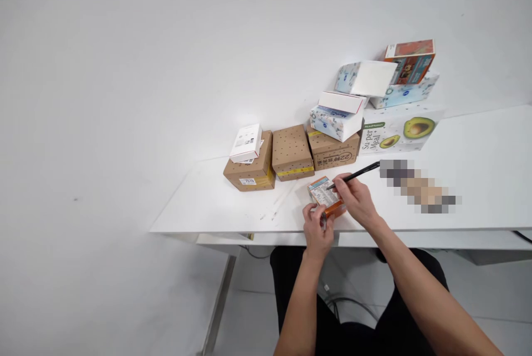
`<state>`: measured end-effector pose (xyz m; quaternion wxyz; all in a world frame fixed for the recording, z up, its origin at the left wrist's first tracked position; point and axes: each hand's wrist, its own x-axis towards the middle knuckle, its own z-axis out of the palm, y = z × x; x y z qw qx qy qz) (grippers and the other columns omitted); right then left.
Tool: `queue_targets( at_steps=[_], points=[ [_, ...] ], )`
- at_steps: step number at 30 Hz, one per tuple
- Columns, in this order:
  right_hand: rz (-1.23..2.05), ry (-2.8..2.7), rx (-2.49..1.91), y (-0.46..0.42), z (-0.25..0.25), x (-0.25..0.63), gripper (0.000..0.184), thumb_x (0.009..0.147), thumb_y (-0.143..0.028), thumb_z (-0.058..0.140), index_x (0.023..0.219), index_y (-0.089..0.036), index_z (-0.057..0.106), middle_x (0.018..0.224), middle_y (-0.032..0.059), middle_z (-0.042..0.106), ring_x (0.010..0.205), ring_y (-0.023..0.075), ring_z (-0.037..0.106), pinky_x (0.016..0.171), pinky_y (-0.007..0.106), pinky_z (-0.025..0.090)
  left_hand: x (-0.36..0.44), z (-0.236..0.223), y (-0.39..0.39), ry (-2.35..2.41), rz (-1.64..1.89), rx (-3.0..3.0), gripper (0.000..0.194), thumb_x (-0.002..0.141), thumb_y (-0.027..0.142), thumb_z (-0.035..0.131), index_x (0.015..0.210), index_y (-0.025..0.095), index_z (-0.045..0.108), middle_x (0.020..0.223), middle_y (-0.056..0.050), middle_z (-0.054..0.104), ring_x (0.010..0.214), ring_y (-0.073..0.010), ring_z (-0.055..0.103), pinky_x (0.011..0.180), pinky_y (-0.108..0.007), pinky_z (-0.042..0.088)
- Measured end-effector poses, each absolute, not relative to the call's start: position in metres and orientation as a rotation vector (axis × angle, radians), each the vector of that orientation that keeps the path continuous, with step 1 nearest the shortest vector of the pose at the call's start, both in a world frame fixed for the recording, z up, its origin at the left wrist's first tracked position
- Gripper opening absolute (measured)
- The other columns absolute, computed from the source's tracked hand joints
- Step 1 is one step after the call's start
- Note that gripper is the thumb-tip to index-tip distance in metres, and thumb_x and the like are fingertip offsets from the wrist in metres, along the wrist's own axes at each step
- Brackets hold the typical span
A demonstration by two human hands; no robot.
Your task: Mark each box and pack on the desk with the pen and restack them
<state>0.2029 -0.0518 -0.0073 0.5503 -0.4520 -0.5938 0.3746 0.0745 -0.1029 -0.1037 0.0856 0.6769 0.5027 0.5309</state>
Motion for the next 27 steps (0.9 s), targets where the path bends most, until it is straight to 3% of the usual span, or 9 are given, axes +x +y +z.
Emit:
queue_targets(
  at_steps=[19,27],
  points=[
    [0.678,-1.815,-1.256,-0.048,-0.019,0.192,0.026,0.090,-0.043,0.035,0.085,-0.022,0.051,0.078,0.0067,0.067,0.069,0.0207,0.064,0.064,0.029,0.045,0.076,-0.101,-0.104,1.551,1.534,2.016,0.032,0.087,0.021,0.050,0.118,0.020,0.043,0.113,-0.012,0.043,0.089,-0.0159,0.057,0.071,-0.031,0.053],
    [0.674,-1.848,-1.249,-0.048,-0.019,0.192,0.026,0.090,-0.043,0.035,0.086,-0.022,0.051,0.072,0.0055,0.065,0.066,0.0205,0.063,0.062,0.028,0.044,0.077,-0.101,-0.104,1.536,1.542,2.010,0.032,0.087,0.021,0.049,0.118,0.020,0.043,0.113,-0.011,0.042,0.086,-0.0152,0.056,0.070,-0.031,0.052]
  ],
)
